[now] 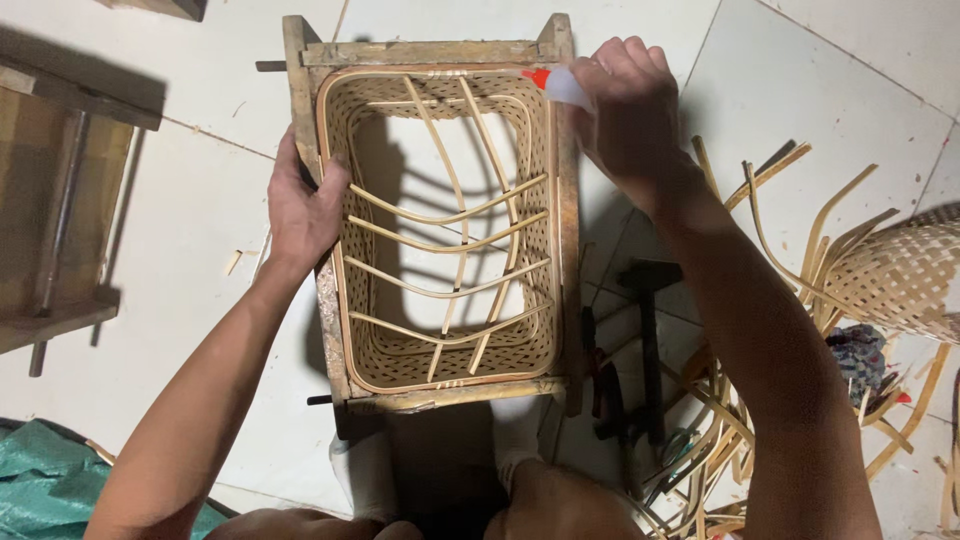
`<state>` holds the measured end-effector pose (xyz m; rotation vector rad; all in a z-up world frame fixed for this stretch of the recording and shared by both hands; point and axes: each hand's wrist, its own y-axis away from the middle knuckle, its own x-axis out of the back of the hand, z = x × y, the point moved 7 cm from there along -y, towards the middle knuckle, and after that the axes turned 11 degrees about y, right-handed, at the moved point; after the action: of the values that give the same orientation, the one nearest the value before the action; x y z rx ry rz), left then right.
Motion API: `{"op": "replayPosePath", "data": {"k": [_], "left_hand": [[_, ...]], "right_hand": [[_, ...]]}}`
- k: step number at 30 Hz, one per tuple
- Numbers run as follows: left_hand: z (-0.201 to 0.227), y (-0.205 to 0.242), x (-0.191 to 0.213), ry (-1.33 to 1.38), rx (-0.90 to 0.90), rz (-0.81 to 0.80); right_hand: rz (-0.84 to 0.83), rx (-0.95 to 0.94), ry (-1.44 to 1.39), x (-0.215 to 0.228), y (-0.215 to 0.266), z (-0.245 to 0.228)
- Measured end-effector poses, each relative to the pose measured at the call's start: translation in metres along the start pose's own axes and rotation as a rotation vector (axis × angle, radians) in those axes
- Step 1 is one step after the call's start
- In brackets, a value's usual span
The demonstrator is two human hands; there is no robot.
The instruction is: The person assembles a rectangular bamboo basket by inserting curved bamboo strips into a wooden frame, applying glue to the joints, and using pliers and a hammer to secure the pieces. The person works on the floor, surrounded by bamboo strips and tools.
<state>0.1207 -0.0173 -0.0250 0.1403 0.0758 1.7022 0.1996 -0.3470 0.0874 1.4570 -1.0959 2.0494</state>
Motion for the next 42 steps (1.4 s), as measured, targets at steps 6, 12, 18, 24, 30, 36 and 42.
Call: {"op": "replayPosePath", "data": {"k": [6,12,18,24,30,36,42], "left_hand": [[-0.001,-0.001,0.0,-0.055,-0.001,-0.006],[-0.001,-0.001,0.0,-0.061,0.07,0.004],[0.002,0.006,0.001,-0.027,0.033,-0.013],[-0.021,0.057,0.016,-0.222,0.1,0.031],[-0.031,0.069,0.017,0.063,0.131,0.092],[-0.026,0.066,0.015,0.088,0.157,0.105],[-0.024,0.068,0.014,0.036,0.213,0.099]], "right_hand": [[-0.056,-0.048,0.028,0.003,0.018,0.013],[-0.239,-0.391,-0.359,-0.006,0.061,0.026],[-0.172,-0.943,-1.169,-0.014,0.134,-0.041],[-0.109,-1.093,-1.215,-0.042,0.149,-0.049],[-0.123,-1.135,-1.356,-0.056,0.131,-0.04],[-0.173,-1.204,-1.347,-0.058,0.13,-0.034],[-0.216,-1.222,-1.28,-0.053,0.129,-0.036]]}}
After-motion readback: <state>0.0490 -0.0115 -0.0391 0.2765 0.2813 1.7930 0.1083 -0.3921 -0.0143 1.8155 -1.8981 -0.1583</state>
